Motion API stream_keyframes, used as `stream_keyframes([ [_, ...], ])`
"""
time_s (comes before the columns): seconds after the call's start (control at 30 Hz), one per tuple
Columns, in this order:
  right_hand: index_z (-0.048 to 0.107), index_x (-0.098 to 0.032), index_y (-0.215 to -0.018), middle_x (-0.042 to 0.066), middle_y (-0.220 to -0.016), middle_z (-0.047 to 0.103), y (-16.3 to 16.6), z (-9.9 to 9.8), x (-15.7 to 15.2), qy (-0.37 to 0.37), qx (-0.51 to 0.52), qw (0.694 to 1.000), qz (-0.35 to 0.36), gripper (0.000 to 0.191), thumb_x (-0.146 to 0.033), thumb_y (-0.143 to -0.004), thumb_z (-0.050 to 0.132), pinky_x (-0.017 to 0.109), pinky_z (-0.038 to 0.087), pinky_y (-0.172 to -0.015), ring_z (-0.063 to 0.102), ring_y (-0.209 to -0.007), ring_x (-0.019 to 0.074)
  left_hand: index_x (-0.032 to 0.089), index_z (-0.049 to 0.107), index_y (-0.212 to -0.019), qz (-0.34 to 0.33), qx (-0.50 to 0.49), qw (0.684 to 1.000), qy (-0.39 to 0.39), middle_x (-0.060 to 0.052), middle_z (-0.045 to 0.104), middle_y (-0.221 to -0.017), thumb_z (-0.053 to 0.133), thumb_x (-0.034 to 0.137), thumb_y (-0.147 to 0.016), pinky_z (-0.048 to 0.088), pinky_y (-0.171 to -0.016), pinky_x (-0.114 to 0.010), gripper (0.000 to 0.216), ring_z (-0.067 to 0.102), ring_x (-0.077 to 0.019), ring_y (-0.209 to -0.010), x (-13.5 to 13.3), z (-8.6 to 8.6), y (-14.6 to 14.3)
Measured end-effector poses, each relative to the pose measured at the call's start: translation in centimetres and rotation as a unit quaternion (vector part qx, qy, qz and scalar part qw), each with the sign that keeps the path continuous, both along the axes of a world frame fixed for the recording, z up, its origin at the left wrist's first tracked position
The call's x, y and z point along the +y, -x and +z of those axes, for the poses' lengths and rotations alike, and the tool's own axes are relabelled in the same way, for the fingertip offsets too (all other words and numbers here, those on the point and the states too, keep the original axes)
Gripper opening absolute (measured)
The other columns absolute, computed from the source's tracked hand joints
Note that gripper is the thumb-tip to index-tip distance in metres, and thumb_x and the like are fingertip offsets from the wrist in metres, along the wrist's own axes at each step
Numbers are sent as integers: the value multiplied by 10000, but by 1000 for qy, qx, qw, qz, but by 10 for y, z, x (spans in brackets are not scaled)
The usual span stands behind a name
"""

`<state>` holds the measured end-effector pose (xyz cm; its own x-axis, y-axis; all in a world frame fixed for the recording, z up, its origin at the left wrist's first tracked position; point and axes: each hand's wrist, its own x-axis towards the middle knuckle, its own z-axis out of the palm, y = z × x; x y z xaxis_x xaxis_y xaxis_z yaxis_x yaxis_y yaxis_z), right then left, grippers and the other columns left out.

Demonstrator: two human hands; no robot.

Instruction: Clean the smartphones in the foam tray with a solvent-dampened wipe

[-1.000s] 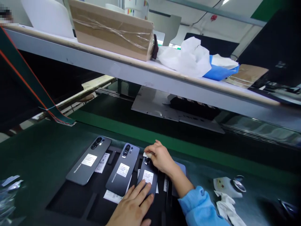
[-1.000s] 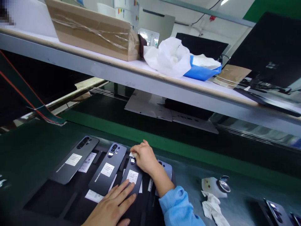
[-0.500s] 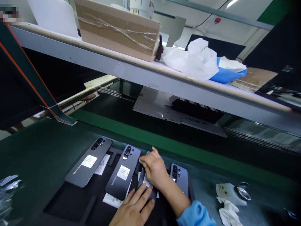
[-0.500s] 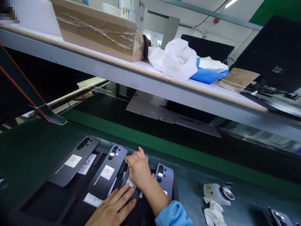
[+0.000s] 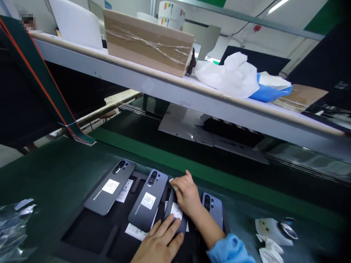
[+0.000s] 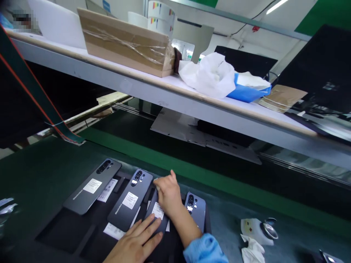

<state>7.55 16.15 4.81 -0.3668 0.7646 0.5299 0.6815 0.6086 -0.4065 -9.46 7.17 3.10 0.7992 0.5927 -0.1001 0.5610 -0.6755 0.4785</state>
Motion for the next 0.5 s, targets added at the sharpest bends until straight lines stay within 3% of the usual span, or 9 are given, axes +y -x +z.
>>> stream_keyframes([
  [0.07, 624, -219, -939, 0, -890, 658, -4, 1, 9, 7, 17, 998, -61, 185, -112, -872, 488, 550, 230, -1098, 582, -855, 170, 216, 451, -1405, -3, 8, 1000, -6, -136, 301, -1507, 697, 301, -840, 385, -1050, -558, 622, 276, -373, -1386, 0, -1, 0],
  [0.13, 613, -209, -923, 9, -891, 650, -9, -1, 3, 8, 19, 997, -74, 176, -110, -875, 476, 534, 246, -1097, 584, -859, 165, 208, 467, -1393, -3, -2, 1000, -8, -138, 323, -1497, 699, 309, -839, 395, -1042, -556, 609, 297, -374, -1377, 0, -1, 1],
  [0.3, 593, -200, -929, 20, -899, 636, -8, -8, -18, -36, -29, 999, 13, 272, -41, -842, 390, 526, 225, -1115, 568, -856, 151, 216, 476, -1387, 16, -21, 999, 23, -133, 327, -1497, 698, 253, -822, 362, -1062, -563, 608, 286, -353, -1388, -1, 9, 2],
  [0.5, 599, -195, -885, 23, -878, 641, -19, -6, -2, -3, 9, 995, -101, 159, -129, -887, 454, 554, 243, -1085, 579, -852, 172, 210, 461, -1398, 16, 13, 999, 48, -95, 275, -1525, 673, 201, -814, 332, -1088, -554, 622, 230, -334, -1412, 0, 19, 3],
])
